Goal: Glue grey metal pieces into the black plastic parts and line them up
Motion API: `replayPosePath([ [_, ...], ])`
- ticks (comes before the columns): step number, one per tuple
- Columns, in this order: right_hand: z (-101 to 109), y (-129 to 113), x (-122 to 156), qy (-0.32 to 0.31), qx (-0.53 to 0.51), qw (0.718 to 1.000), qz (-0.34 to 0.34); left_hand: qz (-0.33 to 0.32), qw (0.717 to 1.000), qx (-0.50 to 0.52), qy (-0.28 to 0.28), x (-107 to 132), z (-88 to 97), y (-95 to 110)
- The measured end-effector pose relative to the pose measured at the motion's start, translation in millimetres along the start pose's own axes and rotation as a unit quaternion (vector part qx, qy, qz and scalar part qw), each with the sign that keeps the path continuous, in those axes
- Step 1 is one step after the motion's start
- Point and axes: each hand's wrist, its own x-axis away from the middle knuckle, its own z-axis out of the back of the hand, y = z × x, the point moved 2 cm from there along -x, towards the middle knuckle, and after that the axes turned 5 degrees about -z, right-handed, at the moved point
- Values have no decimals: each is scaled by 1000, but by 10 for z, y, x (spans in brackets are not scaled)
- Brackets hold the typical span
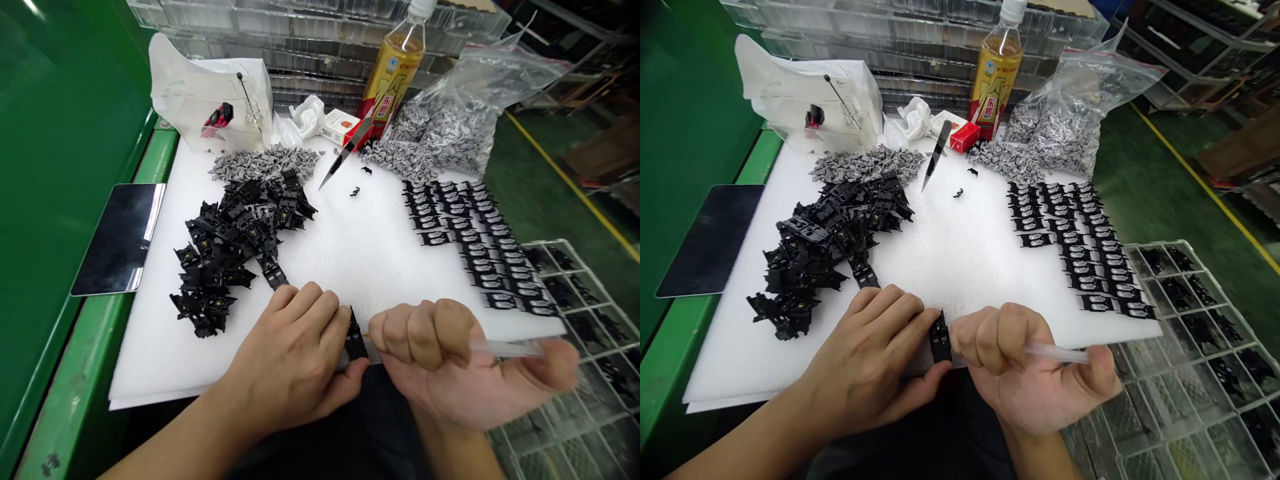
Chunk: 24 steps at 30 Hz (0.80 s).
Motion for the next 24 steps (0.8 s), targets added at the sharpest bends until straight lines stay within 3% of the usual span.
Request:
replayPosePath([
  [24, -44, -8, 5, 22, -9, 1000, 8, -1, 1000, 0, -5, -5, -1, 2],
])
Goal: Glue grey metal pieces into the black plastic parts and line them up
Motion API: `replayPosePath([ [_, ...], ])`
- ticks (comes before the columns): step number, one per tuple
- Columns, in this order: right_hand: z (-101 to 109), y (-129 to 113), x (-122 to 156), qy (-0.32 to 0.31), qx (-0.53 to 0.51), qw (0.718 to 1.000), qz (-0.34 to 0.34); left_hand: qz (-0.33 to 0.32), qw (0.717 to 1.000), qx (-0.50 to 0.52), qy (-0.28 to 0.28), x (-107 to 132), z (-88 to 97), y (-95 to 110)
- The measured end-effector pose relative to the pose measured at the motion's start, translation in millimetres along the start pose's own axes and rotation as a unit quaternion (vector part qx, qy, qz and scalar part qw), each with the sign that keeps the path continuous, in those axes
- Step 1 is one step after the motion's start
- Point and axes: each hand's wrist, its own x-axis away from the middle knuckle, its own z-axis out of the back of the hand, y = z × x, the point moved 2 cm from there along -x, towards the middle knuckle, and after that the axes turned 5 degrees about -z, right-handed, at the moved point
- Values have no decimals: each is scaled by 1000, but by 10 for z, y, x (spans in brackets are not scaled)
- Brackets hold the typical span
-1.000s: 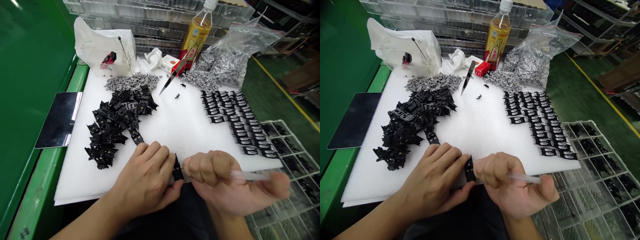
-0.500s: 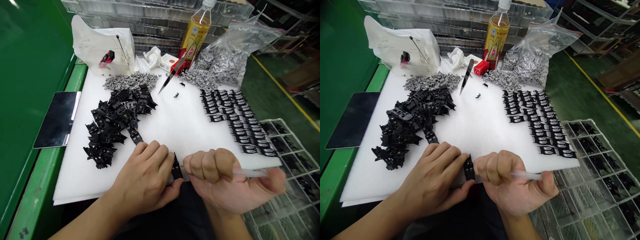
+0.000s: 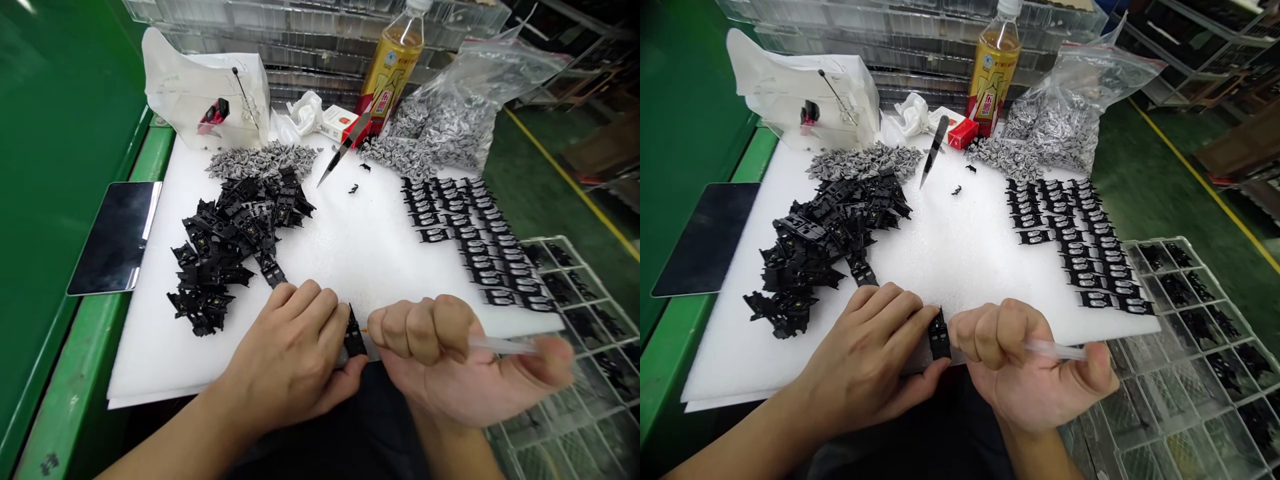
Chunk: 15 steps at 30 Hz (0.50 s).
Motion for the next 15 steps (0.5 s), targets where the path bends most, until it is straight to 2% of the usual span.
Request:
replayPosePath([
  [5, 78, 18, 17, -8, 29, 999, 12, 1, 1000, -4, 1, 4, 2, 1],
  [9, 73, 34, 39, -55, 49, 997, 16, -2, 1000, -1, 3, 6, -3, -2],
  [12, 24, 20, 51, -55, 86, 994, -25, -2, 1000, 5, 2, 14, -3, -8],
  [15, -1, -20, 36, -43, 68, 996, -42, -1, 1000, 6, 3, 24, 0, -13],
])
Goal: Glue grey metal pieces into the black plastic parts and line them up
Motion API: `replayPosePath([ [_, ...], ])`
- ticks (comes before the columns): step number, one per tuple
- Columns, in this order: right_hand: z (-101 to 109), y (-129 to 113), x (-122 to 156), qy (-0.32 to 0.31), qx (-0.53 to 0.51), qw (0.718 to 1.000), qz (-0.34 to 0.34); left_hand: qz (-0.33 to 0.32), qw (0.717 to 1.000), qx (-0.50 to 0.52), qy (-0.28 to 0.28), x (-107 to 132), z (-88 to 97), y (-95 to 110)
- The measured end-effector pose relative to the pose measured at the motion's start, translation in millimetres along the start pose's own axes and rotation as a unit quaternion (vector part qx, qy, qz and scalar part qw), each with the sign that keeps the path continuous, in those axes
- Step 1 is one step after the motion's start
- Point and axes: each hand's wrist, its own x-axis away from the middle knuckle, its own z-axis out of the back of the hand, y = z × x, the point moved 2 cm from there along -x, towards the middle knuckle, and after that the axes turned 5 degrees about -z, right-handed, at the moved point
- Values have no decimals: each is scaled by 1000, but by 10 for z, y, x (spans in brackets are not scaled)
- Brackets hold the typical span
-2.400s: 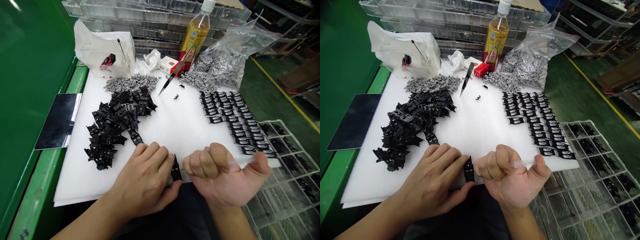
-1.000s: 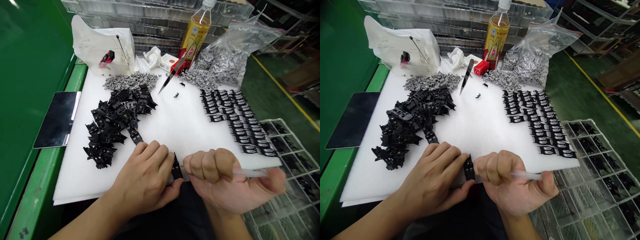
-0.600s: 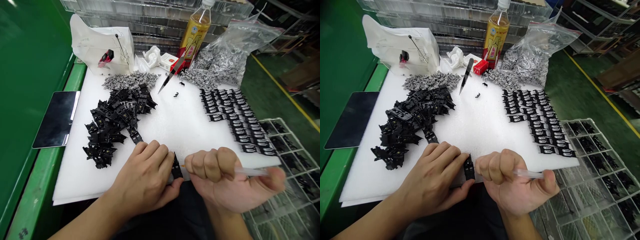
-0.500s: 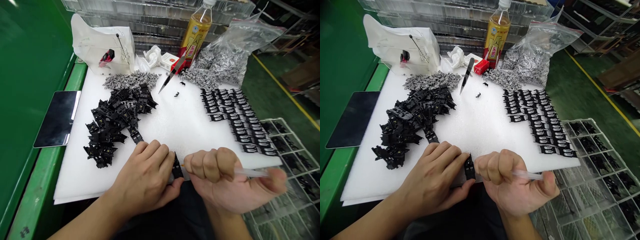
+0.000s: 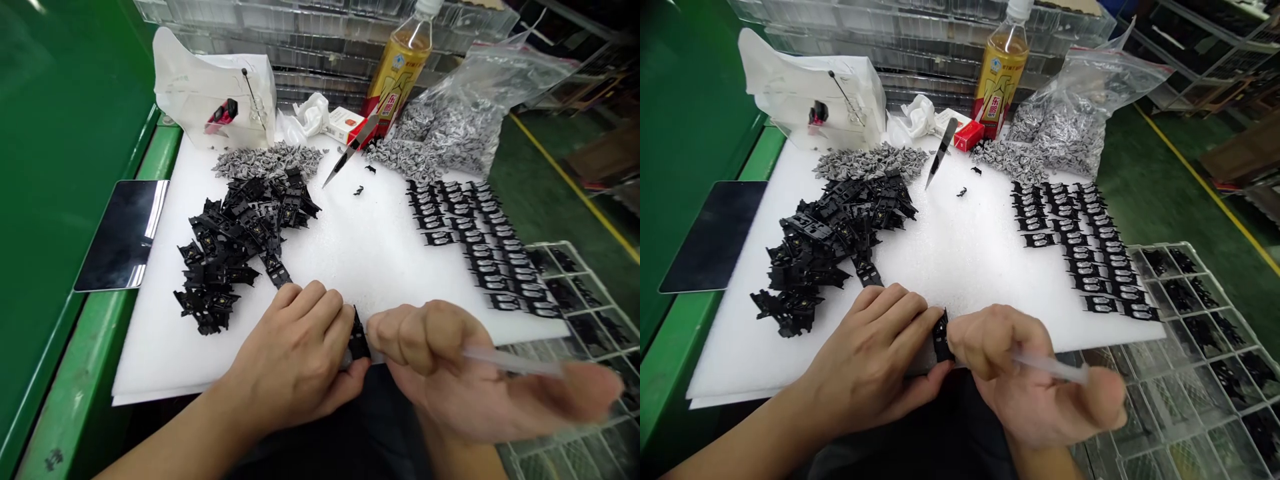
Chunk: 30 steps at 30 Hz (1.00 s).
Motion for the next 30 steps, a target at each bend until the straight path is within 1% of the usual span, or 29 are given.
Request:
replayPosePath([
  [2, 4, -15, -30, -2, -46, 999, 10, -1, 1000, -3, 0, 2, 1, -2],
  [5, 7, 15, -96, -4, -119, 993, 1, -2, 1000, -4, 3, 2, -1, -2],
  [7, 2, 45, -128, -3, -139, 990, -5, -1, 1000, -6, 4, 3, -3, -3],
  [12, -7, 65, -137, -7, -117, 993, -14, -7, 1000, -3, 3, 5, -6, -2],
  [20, 2, 67, -127, -17, -115, 993, -13, -8, 1000, -8, 9, 9, -13, -3],
  [30, 3, 72, -118, -6, -112, 994, -9, -5, 1000, -5, 5, 5, -8, 0],
])
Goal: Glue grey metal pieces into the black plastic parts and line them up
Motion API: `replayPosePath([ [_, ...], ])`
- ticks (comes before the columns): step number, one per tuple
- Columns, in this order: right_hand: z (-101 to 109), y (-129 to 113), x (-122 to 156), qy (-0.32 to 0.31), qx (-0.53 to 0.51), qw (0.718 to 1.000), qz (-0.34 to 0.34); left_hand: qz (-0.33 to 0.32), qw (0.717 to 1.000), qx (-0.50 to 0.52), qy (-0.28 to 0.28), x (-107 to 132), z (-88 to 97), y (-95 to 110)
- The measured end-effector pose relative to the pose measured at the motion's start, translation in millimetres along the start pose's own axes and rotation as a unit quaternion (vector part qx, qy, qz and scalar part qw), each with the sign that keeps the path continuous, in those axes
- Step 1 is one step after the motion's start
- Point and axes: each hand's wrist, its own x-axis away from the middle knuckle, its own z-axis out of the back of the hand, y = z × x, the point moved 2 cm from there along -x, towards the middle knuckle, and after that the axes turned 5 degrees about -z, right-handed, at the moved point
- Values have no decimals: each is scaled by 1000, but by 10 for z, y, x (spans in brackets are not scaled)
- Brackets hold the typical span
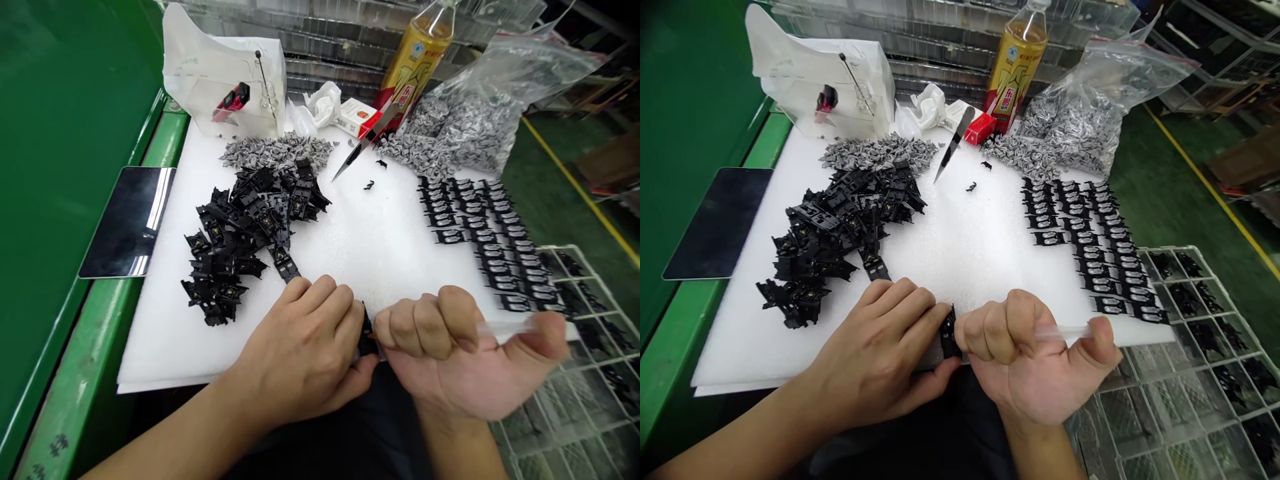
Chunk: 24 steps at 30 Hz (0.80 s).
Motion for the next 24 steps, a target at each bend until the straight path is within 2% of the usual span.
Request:
replayPosePath([
  [24, 18, 0, 29, 2, 26, 999, 19, 0, 1000, -3, -7, -7, 4, 8],
])
